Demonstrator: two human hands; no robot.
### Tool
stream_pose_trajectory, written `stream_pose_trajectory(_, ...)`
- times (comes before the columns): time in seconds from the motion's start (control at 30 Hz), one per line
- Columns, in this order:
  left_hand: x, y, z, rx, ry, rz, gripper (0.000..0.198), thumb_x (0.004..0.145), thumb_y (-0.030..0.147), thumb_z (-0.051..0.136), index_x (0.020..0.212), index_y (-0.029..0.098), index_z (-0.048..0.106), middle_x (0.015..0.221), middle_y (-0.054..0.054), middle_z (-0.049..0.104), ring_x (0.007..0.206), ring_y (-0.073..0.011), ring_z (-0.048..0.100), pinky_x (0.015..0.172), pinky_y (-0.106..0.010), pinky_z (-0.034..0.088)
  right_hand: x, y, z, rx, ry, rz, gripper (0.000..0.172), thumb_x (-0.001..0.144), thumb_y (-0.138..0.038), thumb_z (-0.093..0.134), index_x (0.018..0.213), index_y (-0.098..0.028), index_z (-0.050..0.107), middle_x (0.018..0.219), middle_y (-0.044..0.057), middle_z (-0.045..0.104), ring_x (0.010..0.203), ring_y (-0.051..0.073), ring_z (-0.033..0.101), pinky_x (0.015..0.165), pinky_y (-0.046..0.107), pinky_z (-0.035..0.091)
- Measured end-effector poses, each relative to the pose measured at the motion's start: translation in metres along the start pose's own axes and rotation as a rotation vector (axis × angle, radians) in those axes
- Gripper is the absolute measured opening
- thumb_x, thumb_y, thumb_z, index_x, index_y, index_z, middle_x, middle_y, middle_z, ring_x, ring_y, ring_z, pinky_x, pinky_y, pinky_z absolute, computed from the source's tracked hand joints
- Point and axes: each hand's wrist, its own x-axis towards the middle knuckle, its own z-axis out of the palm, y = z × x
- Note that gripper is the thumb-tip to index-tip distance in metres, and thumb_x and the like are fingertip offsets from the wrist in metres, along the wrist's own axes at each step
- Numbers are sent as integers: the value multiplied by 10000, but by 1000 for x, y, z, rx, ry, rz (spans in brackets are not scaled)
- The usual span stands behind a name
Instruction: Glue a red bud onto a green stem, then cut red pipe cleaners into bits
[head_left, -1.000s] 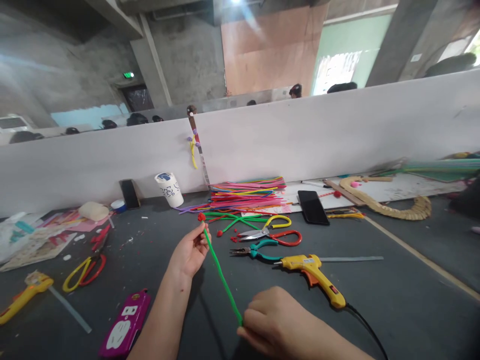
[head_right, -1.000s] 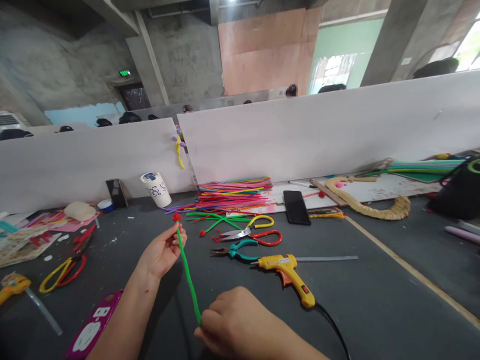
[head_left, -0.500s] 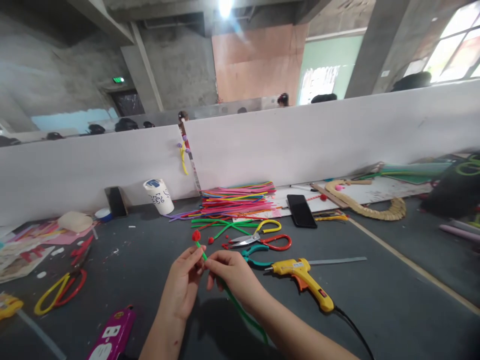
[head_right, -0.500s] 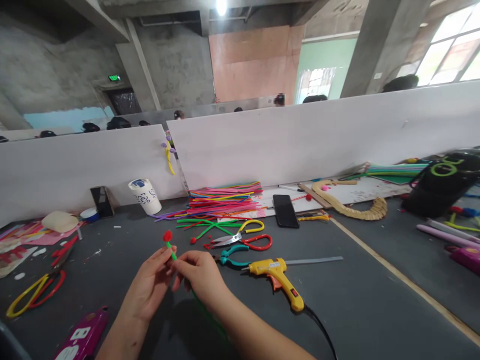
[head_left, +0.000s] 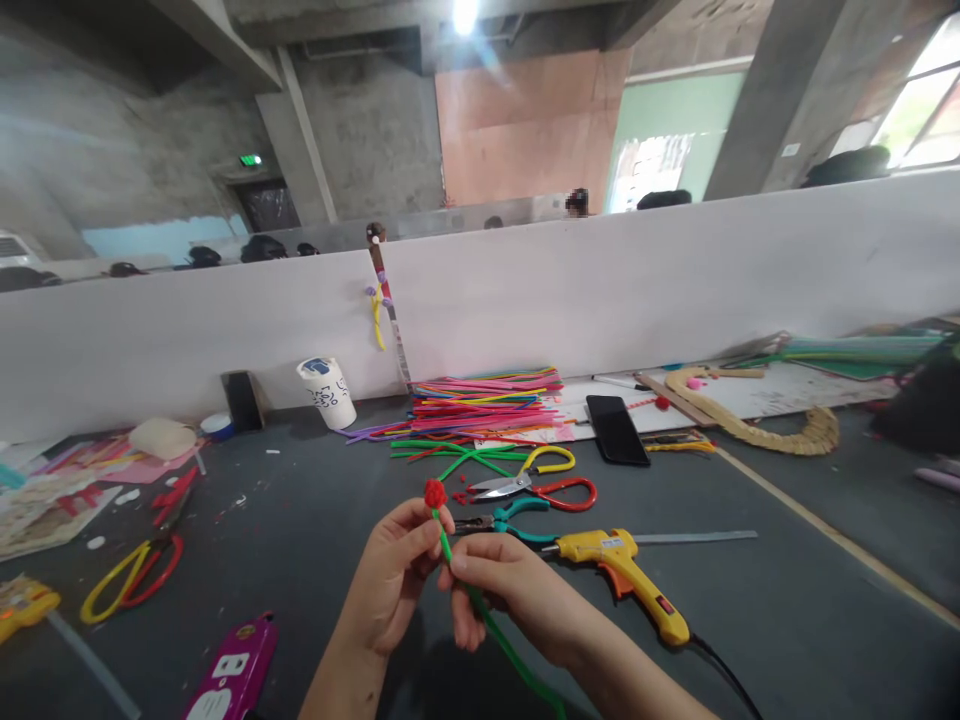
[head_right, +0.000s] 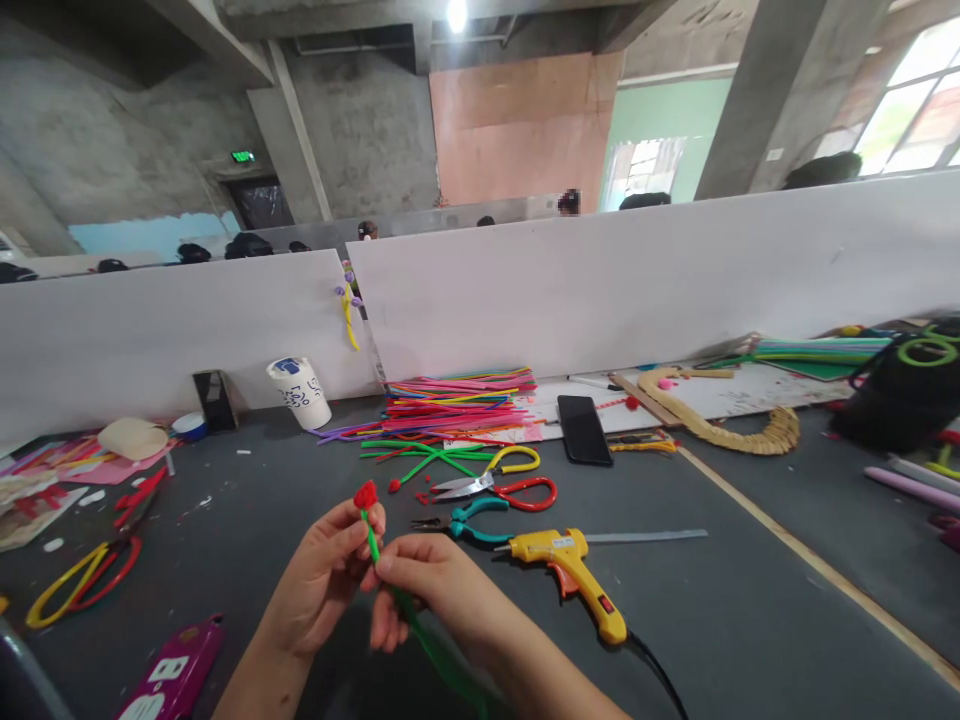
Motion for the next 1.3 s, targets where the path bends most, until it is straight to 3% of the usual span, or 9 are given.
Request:
stream_pose_trajectory(0.2, -11, 8, 12, 154, 110, 225, 38, 629, 169, 680, 643, 150, 650, 643, -7, 555, 570, -101, 491, 489, -187, 402, -10, -12, 14, -482, 233, -283, 128, 778, -257, 553, 799, -147, 613, 763, 26, 631, 749, 143, 560, 721, 249, 401)
stream_pose_trajectory(0.3, -18, 14, 21, 196, 117, 284, 53, 624, 187, 681, 598, 156, 647, 618, -10, 535, 542, -115, 480, 411, -191, 384, -11, -18, 18, -615, 239, -329, 200, 819, -239, 489, 706, -154, 629, 716, 13, 628, 719, 141, 557, 719, 237, 395)
stream_pose_trajectory(0.6, -21, 9, 15, 199, 148, 237, 64, 652, 200, 683, 704, 171, 659, 648, 10, 572, 553, -74, 470, 489, -170, 381, -17, -14, 26, -353, 123, -199, 265, 823, -366, 473, 772, -139, 601, 533, -2, 612, 572, 137, 557, 661, 251, 401)
stream_pose_trajectory(0.73, -21, 2, 17, 276, 232, 424, 82, 689, 163, 651, 623, 168, 604, 605, 40, 512, 570, -64, 445, 492, -152, 357, -18, -15, 31, -287, 114, -171, 305, 817, -413, 459, 787, -136, 584, 496, 1, 599, 533, 139, 550, 668, 267, 396)
stream_pose_trajectory(0.9, -14, 7, 16, 253, 522, 783, 95, 638, 139, 688, 650, 171, 599, 675, 29, 555, 639, -85, 491, 537, -169, 386, -18, -7, 25, -216, 18, -43, 302, 803, -399, 476, 858, -123, 586, 515, 2, 603, 524, 131, 562, 661, 267, 404)
stream_pose_trajectory(0.97, -8, 13, 14, 165, 607, 810, 93, 637, 152, 691, 683, 167, 612, 674, 27, 560, 623, -78, 494, 531, -169, 386, -17, -2, 16, -219, -5, 18, 294, 811, -374, 448, 887, -120, 575, 511, -1, 598, 495, 124, 554, 662, 278, 411)
stream_pose_trajectory(1.07, -3, 17, 13, 178, 605, 804, 80, 656, 153, 674, 704, 154, 609, 650, 31, 538, 552, -56, 459, 487, -161, 367, -13, -1, 1, -297, 12, 80, 238, 784, -301, 460, 939, -137, 535, 611, 21, 633, 574, 153, 590, 671, 308, 428)
stream_pose_trajectory(1.2, -8, 10, 14, 572, 485, 978, 67, 691, 113, 628, 701, 163, 585, 686, 12, 545, 635, -99, 508, 556, -207, 421, -11, -17, -6, -680, 333, -245, 248, 682, -166, 582, 927, -187, 550, 989, 54, 591, 969, 195, 517, 857, 321, 367)
stream_pose_trajectory(1.3, -16, 4, 12, 915, 403, 1153, 113, 697, 66, 608, 728, 174, 589, 720, -14, 587, 655, -123, 542, 565, -230, 441, -15, -35, 8, -764, 346, -441, 202, 739, -192, 581, 938, -204, 543, 935, 25, 564, 908, 162, 517, 829, 290, 390)
